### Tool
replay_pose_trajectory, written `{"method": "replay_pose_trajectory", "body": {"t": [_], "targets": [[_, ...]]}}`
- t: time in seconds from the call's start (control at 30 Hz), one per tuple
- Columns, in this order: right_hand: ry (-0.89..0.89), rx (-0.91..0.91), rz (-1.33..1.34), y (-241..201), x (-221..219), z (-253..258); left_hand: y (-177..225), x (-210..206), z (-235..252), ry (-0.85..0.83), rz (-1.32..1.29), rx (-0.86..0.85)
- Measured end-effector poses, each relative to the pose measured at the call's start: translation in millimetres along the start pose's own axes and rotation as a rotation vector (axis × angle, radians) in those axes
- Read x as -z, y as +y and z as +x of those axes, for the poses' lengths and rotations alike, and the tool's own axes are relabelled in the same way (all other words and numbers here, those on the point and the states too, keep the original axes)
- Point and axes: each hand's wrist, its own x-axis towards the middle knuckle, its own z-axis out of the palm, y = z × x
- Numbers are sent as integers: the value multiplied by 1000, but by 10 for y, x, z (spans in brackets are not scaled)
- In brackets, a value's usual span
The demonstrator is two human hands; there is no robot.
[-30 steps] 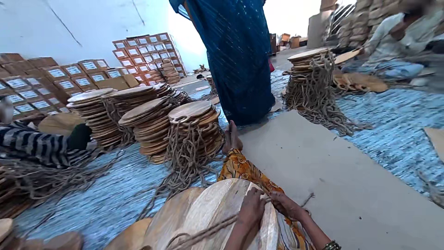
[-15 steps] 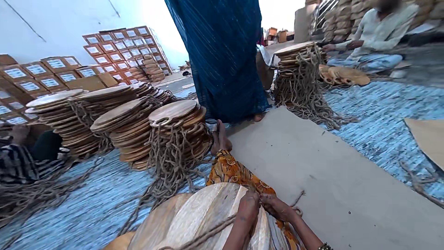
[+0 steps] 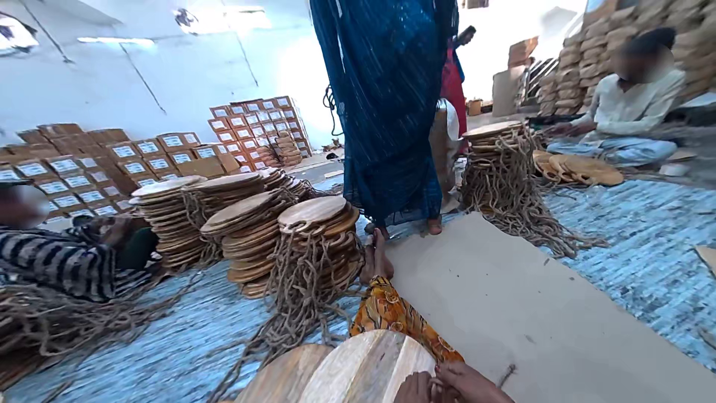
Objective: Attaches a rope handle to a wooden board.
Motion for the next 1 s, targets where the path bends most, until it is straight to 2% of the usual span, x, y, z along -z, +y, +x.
{"method": "replay_pose_trajectory", "body": {"t": [0.1, 0.23, 0.37, 0.47, 0.67, 0.83, 1.0], "targets": [[-77, 77, 89, -175, 19, -163, 25, 120, -89, 196, -66, 42], [-223, 280, 251, -398, 18, -312, 61, 362, -93, 489, -106, -1], [-325, 468, 467, -572, -15, -458, 180, 524, -105, 585, -206, 16], [-318, 530, 612, -632, -34, -562, 259, 587, -119, 577, -294, 62], [-302, 521, 750, -711, -162, -634, 346, 682, -194, 456, -440, 138], [-192, 467, 624, -775, -346, -584, 325, 740, -296, 274, -526, 236], [-116, 427, 421, -814, -549, -550, 304, 743, -336, 228, -610, 246]]}}
